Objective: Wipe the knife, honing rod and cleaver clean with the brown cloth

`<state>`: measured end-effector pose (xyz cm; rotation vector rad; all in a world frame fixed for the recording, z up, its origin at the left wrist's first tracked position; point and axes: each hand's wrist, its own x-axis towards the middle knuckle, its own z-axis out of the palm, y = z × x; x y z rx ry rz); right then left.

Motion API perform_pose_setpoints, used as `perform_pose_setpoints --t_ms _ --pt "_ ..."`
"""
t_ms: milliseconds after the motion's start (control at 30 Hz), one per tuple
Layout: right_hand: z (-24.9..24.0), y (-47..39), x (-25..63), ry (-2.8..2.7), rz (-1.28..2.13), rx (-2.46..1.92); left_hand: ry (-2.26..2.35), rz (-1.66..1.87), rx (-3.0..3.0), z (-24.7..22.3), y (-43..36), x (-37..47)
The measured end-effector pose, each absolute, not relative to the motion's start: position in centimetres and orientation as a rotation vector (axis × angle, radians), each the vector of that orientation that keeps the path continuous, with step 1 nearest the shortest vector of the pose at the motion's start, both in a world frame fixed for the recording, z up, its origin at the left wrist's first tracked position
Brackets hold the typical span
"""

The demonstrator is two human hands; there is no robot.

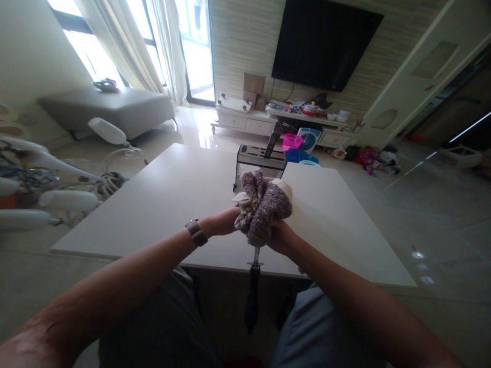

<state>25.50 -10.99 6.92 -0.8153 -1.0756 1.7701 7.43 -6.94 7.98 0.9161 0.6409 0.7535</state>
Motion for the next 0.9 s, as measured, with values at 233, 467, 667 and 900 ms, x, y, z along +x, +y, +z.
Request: perform_pose_setpoints --t_ms 233,467,667,900 --pt "7.4 -7.3 27.8 -0.753 1.486 -0.828 0.545 0.381 0.907 7.9 -6.7 7.7" --pt "7.1 -5.3 30.3 -0.704 1.389 -0.921 0.724 0.324 1.29 8.9 -8.4 8.6" --pt "8.2 -5.3 30.7 -0.731 1.461 -0.901 1.106 0.508 1.553 8.7 -9.0 9.4" --pt "9.3 -6.3 31.8 -0.873 1.509 -0.79 1.181 0.709 1.92 8.4 -8.6 9.1"
